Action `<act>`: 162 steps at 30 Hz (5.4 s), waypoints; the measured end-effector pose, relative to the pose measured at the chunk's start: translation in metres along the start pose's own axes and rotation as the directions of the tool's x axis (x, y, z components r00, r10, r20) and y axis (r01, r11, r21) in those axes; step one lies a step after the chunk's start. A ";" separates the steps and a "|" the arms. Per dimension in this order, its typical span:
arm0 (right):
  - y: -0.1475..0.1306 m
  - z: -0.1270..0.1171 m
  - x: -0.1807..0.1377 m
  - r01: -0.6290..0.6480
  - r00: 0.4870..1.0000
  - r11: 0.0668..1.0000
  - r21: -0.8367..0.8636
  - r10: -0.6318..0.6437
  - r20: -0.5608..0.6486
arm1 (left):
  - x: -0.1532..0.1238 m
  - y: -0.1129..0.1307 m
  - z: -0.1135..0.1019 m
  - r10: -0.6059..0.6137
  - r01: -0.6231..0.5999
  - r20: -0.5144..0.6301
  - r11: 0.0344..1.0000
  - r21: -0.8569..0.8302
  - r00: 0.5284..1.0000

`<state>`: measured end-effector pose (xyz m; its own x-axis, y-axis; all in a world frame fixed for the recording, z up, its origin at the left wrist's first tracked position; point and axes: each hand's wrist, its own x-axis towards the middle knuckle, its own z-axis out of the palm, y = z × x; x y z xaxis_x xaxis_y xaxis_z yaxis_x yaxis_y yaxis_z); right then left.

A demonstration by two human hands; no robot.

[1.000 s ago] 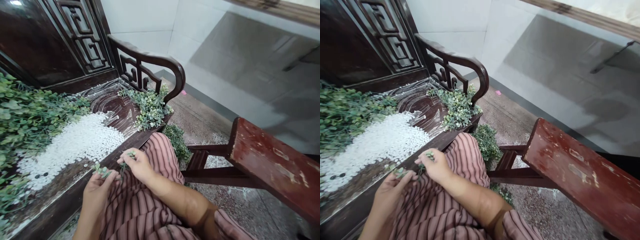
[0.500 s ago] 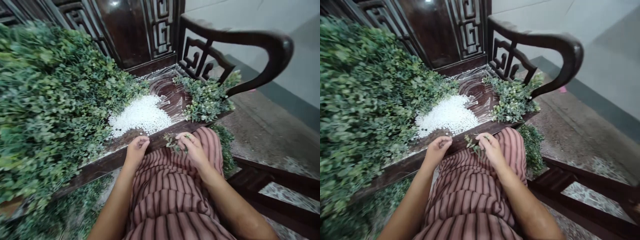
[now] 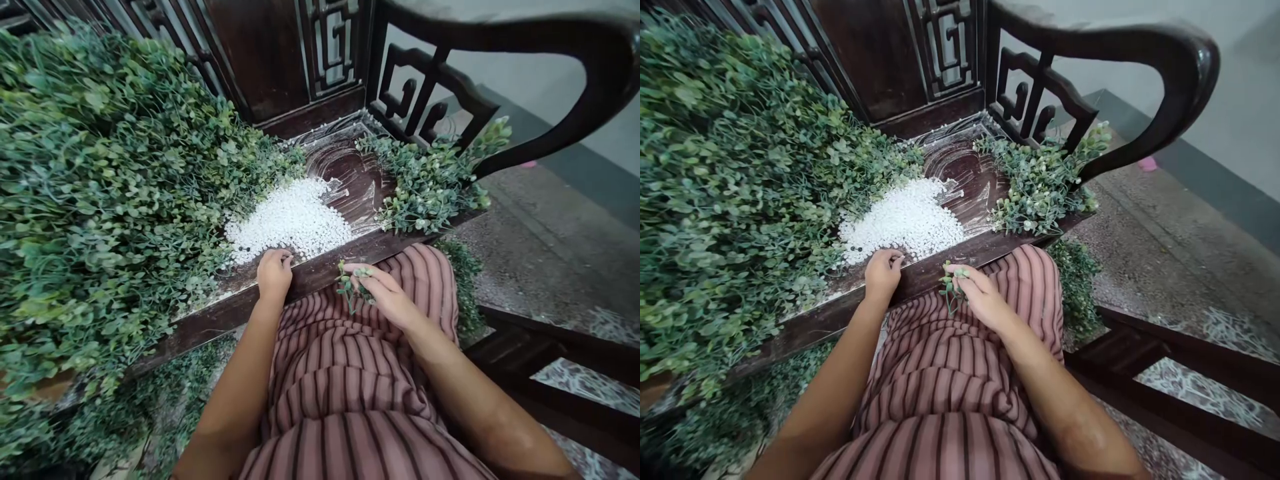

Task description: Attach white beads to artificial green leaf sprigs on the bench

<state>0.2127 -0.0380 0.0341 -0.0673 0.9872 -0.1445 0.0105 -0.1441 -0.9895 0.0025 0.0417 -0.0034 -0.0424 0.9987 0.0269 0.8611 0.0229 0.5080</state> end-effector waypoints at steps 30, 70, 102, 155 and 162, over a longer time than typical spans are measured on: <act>-0.023 0.022 -0.006 0.146 0.970 0.934 -0.325 -0.070 0.234 | -0.053 0.060 -0.037 0.095 0.562 0.582 0.174 -0.808 0.808; -0.030 0.024 -0.007 0.162 0.986 0.953 -0.256 -0.143 0.090 | -0.057 0.066 -0.032 0.201 0.754 0.738 -0.002 -0.657 0.644; -0.040 -0.008 -0.008 0.203 0.820 0.965 0.169 -0.262 0.509 | -0.065 0.062 -0.014 -0.069 0.522 0.537 0.363 -0.772 0.841; -0.005 0.040 0.008 0.051 0.994 0.994 -0.092 -0.041 0.104 | -0.053 0.049 -0.026 -0.138 0.465 0.444 0.249 -0.850 0.885; -0.010 0.042 0.003 0.057 0.998 0.996 -0.062 -0.057 0.001 | -0.060 0.054 -0.025 -0.097 0.495 0.486 0.196 -0.846 0.869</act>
<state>0.1702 -0.0366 0.0433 -0.0690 0.9938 -0.0875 0.0687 -0.0828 -0.9942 0.0387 -0.0181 0.0444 0.1258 0.8872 -0.4440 -0.2809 0.4611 0.8417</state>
